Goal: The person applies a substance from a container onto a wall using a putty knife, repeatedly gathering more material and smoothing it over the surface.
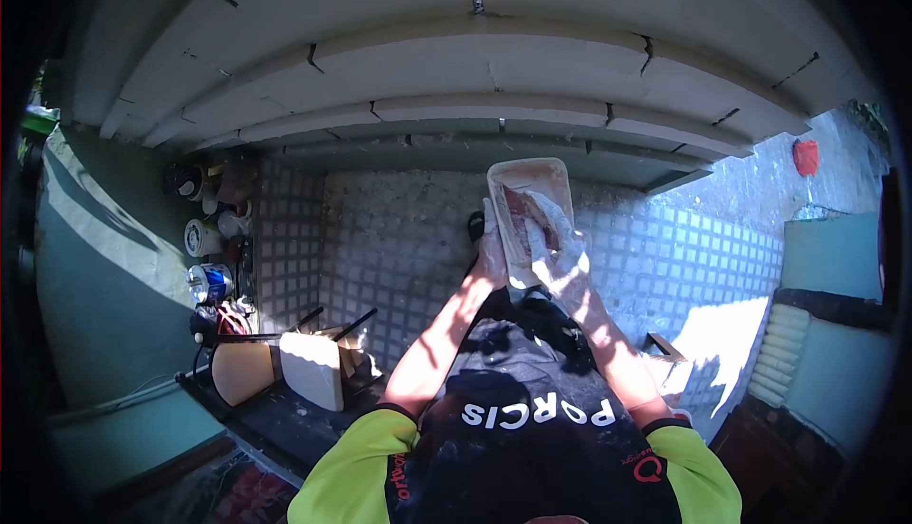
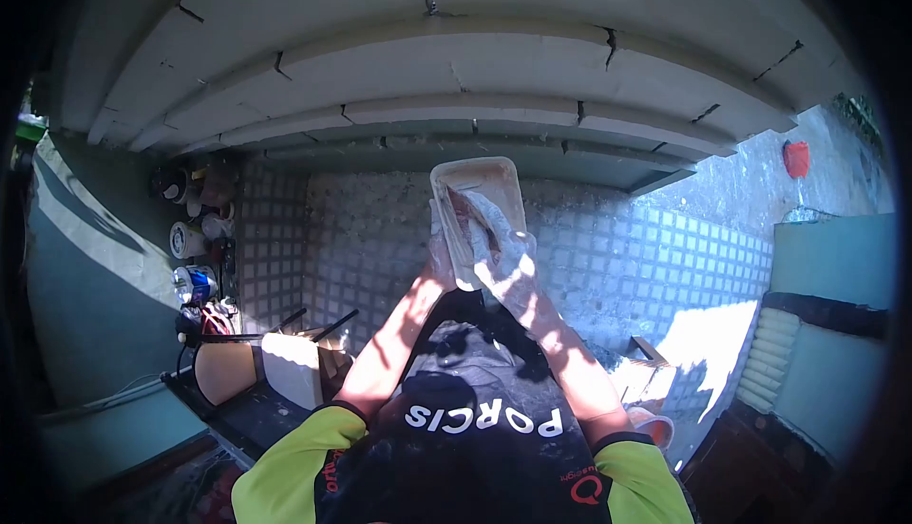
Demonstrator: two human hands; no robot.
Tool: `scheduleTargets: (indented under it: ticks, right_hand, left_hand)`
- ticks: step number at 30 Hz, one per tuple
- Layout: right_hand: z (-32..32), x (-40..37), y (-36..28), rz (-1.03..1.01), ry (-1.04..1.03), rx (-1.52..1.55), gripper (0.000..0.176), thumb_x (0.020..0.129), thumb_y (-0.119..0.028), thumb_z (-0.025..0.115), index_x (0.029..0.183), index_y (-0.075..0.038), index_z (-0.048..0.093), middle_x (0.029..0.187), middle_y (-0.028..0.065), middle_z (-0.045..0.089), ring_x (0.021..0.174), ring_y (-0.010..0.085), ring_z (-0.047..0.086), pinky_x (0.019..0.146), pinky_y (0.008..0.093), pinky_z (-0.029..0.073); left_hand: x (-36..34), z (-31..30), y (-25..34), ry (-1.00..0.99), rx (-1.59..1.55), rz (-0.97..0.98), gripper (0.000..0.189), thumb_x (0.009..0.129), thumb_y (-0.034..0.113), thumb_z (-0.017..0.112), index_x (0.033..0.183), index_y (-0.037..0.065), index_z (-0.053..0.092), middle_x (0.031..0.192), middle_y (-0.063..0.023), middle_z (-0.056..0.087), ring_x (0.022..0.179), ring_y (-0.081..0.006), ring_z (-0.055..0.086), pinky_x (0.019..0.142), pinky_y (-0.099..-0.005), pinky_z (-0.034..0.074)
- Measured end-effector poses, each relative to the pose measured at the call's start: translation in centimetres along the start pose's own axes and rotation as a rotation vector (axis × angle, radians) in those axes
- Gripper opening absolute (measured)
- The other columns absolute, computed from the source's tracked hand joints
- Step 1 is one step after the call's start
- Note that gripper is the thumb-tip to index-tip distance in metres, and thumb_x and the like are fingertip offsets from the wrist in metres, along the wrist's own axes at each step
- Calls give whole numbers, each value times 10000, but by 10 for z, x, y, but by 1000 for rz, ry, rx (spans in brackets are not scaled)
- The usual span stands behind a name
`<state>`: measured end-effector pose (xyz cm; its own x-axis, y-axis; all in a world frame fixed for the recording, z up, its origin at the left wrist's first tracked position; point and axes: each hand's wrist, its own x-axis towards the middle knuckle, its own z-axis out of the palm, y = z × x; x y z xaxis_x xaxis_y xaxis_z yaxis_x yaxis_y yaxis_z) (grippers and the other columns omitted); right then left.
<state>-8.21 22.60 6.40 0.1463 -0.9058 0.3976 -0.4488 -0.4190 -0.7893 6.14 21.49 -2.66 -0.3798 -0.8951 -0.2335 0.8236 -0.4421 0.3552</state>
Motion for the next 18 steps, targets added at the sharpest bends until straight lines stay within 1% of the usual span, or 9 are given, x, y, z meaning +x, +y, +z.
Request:
scheduleTargets:
  ticks: [1, 3, 4, 7, 8, 11, 15, 16, 18]
  right_hand:
    - [0, -6, 1, -20, -15, 12, 409, 897, -70, 648, 1292, 8, 575, 1055, 197, 715, 945, 290, 720, 825, 356, 573]
    - [4, -9, 6, 119, -14, 174, 417, 892, -73, 658, 1289, 19, 574, 1081, 192, 709, 966, 270, 709, 846, 350, 562]
    - [5, -11, 7, 193, -16, 252, 421, 890, -75, 663, 1288, 25, 573, 1093, 189, 705, 976, 260, 704, 857, 348, 557]
    - [10, -6, 9, 400, -6, 476, 434, 882, -80, 678, 1284, 41, 570, 1132, 181, 695, 1008, 230, 688, 890, 340, 540]
    - [8, -3, 6, 506, -33, 488, 450, 885, -99, 694, 1293, 39, 564, 1216, 162, 654, 1100, 186, 621, 952, 326, 496]
    - [9, 2, 10, 531, -54, 562, 467, 887, -107, 700, 1302, 47, 549, 1193, 150, 657, 1090, 187, 623, 952, 320, 496]
    - [12, 10, 4, 547, 50, 746, 474, 883, -76, 709, 1309, 30, 530, 1176, 119, 641, 1063, 186, 614, 941, 316, 504]
    - [12, 12, 5, 577, 52, 558, 439, 900, -66, 685, 1305, 24, 541, 1201, 124, 644, 1086, 185, 614, 957, 318, 503]
    - [17, 14, 0, 467, 40, 361, 416, 907, -62, 672, 1299, 6, 555, 1195, 134, 659, 1093, 195, 632, 945, 326, 514]
  left_hand:
    - [-6, -1, -4, 81, 45, 21, 829, 931, 753, 268, 1403, 97, 455, 1265, -146, 595, 1122, -281, 611, 969, -443, 521]
    - [-19, 12, -7, 242, 132, 57, 818, 937, 743, 271, 1408, 98, 449, 1275, -146, 590, 1126, -285, 610, 974, -443, 518]
    - [-22, 16, -8, 169, 82, 63, 756, 955, 705, 322, 1372, 102, 503, 1259, -117, 622, 1107, -263, 626, 963, -417, 528]
    - [-19, 5, -14, 173, 118, 89, 827, 928, 744, 318, 1442, 105, 425, 1367, -111, 547, 1211, -268, 565, 1017, -428, 489]
    - [-18, 0, -13, 170, 115, 88, 829, 927, 745, 318, 1444, 105, 422, 1370, -110, 544, 1214, -268, 563, 1019, -428, 488]
    - [-20, -5, -3, 178, 113, 86, 836, 924, 749, 318, 1449, 105, 414, 1379, -109, 535, 1222, -268, 555, 1024, -428, 483]
    - [-28, -12, 17, 196, 102, 85, 845, 920, 753, 318, 1456, 106, 403, 1391, -107, 523, 1234, -269, 545, 1030, -429, 477]
    - [-28, -16, 22, 202, 96, 81, 847, 919, 755, 318, 1457, 106, 401, 1394, -106, 519, 1236, -269, 542, 1032, -429, 475]
    - [-26, -22, 31, 204, 87, 75, 851, 917, 757, 318, 1461, 106, 395, 1400, -105, 513, 1242, -269, 537, 1035, -429, 472]
